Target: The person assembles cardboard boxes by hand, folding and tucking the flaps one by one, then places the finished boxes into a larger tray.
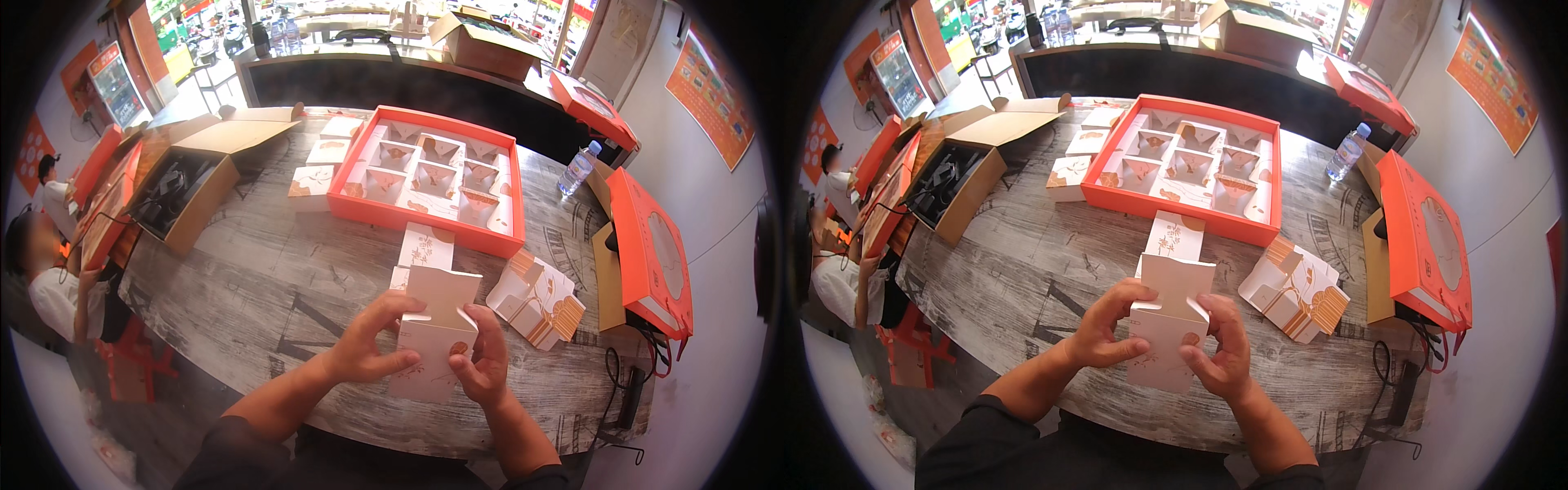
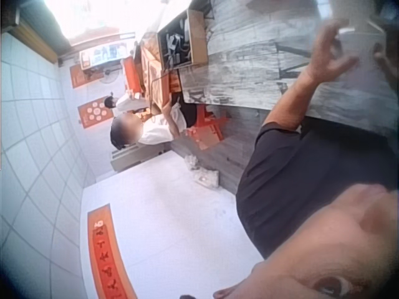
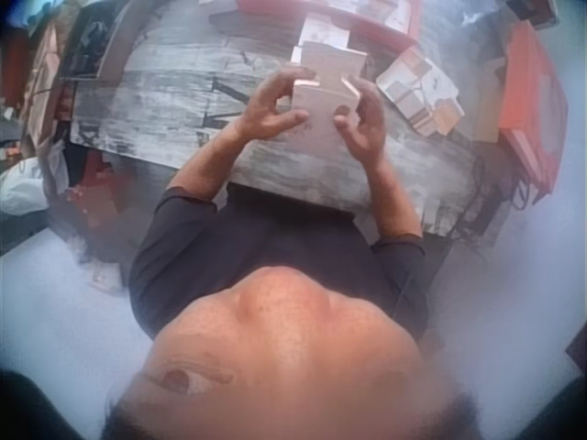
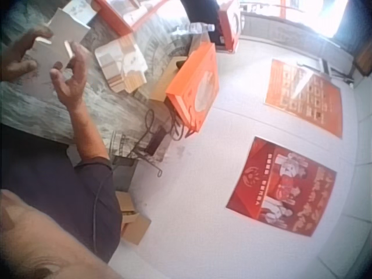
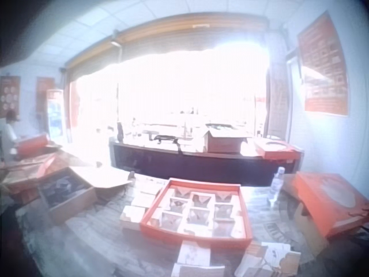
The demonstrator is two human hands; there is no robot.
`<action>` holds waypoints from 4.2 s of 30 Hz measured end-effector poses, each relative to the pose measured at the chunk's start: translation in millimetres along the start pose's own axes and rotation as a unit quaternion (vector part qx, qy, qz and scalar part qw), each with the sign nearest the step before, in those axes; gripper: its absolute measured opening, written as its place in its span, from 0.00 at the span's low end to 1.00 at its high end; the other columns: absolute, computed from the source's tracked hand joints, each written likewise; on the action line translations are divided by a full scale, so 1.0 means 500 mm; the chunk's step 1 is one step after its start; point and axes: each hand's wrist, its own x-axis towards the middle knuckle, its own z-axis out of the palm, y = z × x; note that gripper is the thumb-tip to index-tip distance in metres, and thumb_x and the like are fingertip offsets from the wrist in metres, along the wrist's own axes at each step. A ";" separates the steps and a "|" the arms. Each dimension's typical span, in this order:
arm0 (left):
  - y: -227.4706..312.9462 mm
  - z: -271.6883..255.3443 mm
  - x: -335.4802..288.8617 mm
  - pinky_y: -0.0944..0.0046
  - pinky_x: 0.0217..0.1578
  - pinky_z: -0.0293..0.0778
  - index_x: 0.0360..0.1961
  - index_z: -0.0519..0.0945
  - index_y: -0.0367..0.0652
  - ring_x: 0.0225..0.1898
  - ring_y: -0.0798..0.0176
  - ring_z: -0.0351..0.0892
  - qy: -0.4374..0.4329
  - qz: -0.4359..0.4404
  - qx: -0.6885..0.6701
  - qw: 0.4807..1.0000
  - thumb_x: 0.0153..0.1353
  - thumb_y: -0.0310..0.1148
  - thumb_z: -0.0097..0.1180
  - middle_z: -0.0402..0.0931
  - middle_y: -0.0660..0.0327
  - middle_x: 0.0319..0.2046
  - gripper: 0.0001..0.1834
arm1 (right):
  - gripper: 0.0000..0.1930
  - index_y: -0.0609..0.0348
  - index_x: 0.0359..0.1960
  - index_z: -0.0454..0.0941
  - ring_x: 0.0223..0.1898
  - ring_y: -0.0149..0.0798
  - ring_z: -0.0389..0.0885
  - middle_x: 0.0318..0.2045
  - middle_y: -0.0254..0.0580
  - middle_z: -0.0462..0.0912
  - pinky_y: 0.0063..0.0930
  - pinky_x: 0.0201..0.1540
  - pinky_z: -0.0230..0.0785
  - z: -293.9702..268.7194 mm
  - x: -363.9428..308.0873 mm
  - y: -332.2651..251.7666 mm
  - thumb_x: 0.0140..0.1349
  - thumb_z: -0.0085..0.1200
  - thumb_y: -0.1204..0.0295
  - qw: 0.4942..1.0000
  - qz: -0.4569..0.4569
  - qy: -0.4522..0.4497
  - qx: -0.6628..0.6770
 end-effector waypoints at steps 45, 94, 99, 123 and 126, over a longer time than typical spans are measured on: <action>0.001 0.039 -0.012 0.60 0.61 0.67 0.70 0.63 0.37 0.59 0.63 0.71 0.033 -0.032 -0.070 0.996 0.77 0.46 0.50 0.71 0.53 0.61 0.30 | 0.23 0.56 0.47 0.73 0.46 0.51 0.84 0.50 0.53 0.81 0.40 0.46 0.79 0.014 0.033 -0.042 0.58 0.72 0.61 0.957 -0.166 -0.008 -0.239; 0.003 0.034 -0.012 0.58 0.56 0.72 0.66 0.67 0.33 0.53 0.57 0.77 0.011 0.024 0.073 0.997 0.73 0.46 0.54 0.76 0.50 0.56 0.31 | 0.10 0.58 0.38 0.77 0.42 0.46 0.86 0.44 0.47 0.84 0.34 0.44 0.79 0.003 0.040 -0.062 0.56 0.64 0.78 0.977 -0.107 -0.032 -0.180; 0.000 0.034 -0.013 0.57 0.59 0.70 0.66 0.68 0.34 0.57 0.56 0.75 0.002 0.015 0.058 0.998 0.71 0.43 0.53 0.74 0.49 0.57 0.30 | 0.12 0.58 0.40 0.78 0.43 0.48 0.85 0.45 0.48 0.83 0.36 0.45 0.79 0.006 0.043 -0.061 0.54 0.66 0.79 0.975 -0.120 -0.050 -0.178; 0.007 0.051 -0.010 0.52 0.67 0.63 0.64 0.70 0.39 0.65 0.54 0.68 0.075 0.006 -0.112 0.991 0.76 0.37 0.48 0.67 0.47 0.63 0.21 | 0.24 0.61 0.58 0.76 0.54 0.52 0.81 0.56 0.57 0.78 0.37 0.52 0.77 0.008 0.039 -0.051 0.59 0.64 0.76 0.968 -0.153 -0.050 -0.191; 0.008 0.046 -0.007 0.53 0.65 0.65 0.62 0.71 0.38 0.65 0.55 0.69 0.061 0.009 -0.096 0.993 0.77 0.36 0.48 0.68 0.47 0.62 0.18 | 0.22 0.62 0.58 0.76 0.53 0.49 0.81 0.56 0.55 0.79 0.35 0.51 0.78 0.007 0.038 -0.054 0.61 0.61 0.77 0.978 -0.119 -0.046 -0.164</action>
